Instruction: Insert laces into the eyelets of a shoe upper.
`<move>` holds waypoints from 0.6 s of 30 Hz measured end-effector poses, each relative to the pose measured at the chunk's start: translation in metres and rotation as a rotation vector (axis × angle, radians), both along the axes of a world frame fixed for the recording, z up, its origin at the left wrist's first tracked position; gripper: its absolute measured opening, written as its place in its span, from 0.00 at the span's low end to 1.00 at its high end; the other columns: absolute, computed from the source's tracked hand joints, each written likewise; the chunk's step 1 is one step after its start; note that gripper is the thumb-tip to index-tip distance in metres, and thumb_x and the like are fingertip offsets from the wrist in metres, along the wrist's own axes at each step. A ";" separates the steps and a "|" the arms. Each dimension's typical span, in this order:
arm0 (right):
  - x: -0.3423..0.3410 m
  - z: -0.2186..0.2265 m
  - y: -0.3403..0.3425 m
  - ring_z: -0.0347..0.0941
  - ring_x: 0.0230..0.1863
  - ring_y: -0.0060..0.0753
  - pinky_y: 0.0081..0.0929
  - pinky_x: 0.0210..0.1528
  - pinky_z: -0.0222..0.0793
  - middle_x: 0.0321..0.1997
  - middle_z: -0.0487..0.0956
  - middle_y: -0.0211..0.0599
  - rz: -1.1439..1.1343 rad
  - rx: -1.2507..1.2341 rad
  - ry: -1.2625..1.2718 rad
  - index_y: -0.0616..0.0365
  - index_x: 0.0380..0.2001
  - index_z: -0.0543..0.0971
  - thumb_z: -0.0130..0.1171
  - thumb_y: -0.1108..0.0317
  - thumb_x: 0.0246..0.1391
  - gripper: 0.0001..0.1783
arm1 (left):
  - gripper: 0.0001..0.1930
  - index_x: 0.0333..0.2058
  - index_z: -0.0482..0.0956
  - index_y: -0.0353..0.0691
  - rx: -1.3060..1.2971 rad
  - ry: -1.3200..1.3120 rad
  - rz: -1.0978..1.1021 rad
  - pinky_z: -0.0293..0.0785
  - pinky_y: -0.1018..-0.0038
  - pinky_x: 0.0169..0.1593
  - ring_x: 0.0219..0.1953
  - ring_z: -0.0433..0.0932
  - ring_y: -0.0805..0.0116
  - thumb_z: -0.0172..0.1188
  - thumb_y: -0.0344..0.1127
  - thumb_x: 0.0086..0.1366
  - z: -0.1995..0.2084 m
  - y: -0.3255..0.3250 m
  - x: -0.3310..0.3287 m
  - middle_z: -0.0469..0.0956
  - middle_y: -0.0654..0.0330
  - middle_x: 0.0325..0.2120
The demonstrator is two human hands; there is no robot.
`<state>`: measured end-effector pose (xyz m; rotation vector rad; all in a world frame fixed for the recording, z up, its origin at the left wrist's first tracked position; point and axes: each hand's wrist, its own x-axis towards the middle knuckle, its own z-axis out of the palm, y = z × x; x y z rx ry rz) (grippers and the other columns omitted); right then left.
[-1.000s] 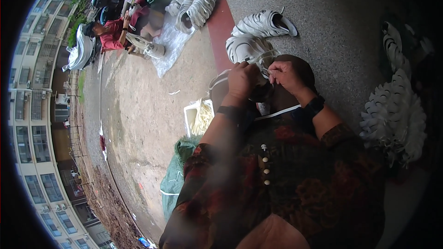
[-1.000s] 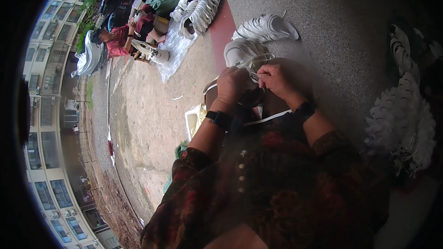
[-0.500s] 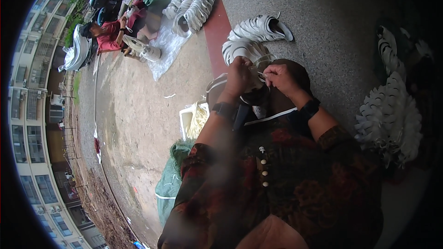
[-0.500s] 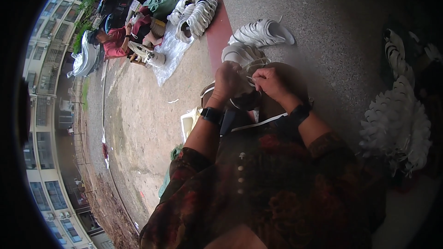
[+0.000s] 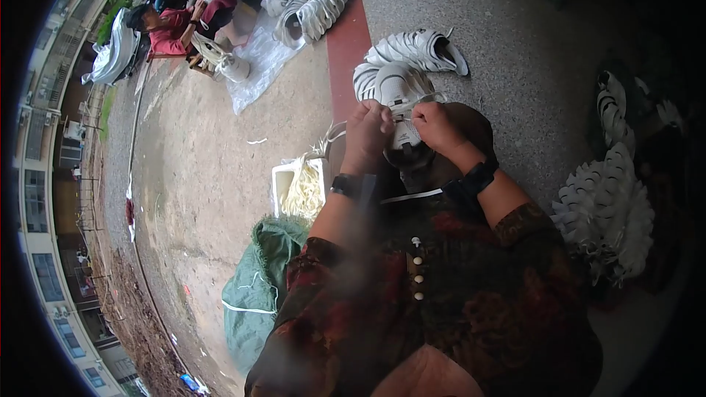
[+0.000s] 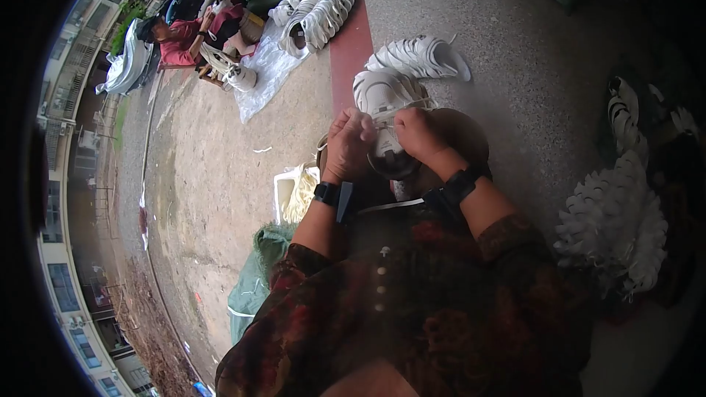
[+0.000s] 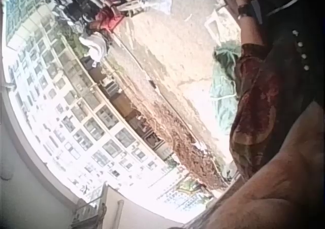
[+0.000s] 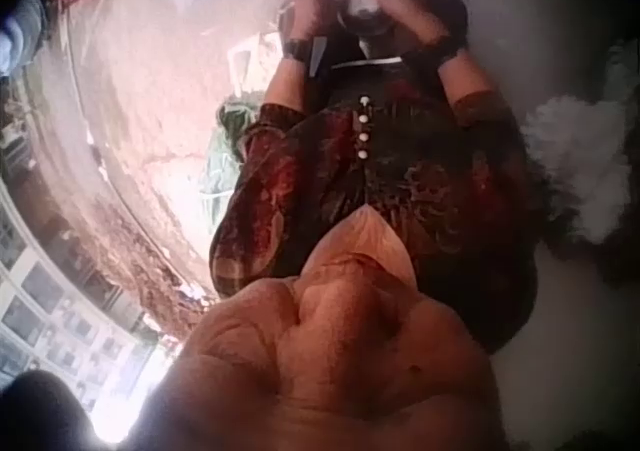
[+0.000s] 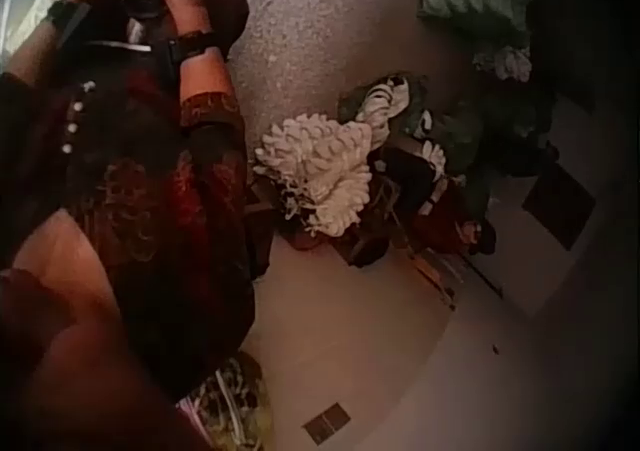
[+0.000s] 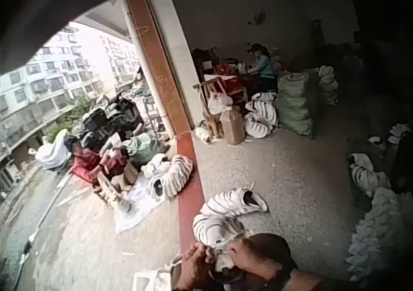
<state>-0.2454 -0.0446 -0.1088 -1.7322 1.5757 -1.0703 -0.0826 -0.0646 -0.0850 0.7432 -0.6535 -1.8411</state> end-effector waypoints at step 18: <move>-0.005 -0.008 -0.010 0.68 0.22 0.24 0.26 0.27 0.65 0.17 0.73 0.39 0.139 0.032 -0.042 0.66 0.21 0.73 0.52 0.76 0.44 0.03 | 0.07 0.28 0.66 0.39 -0.019 0.001 0.085 0.61 0.82 0.22 0.17 0.63 0.77 0.48 0.32 0.67 -0.010 -0.004 0.004 0.70 0.62 0.20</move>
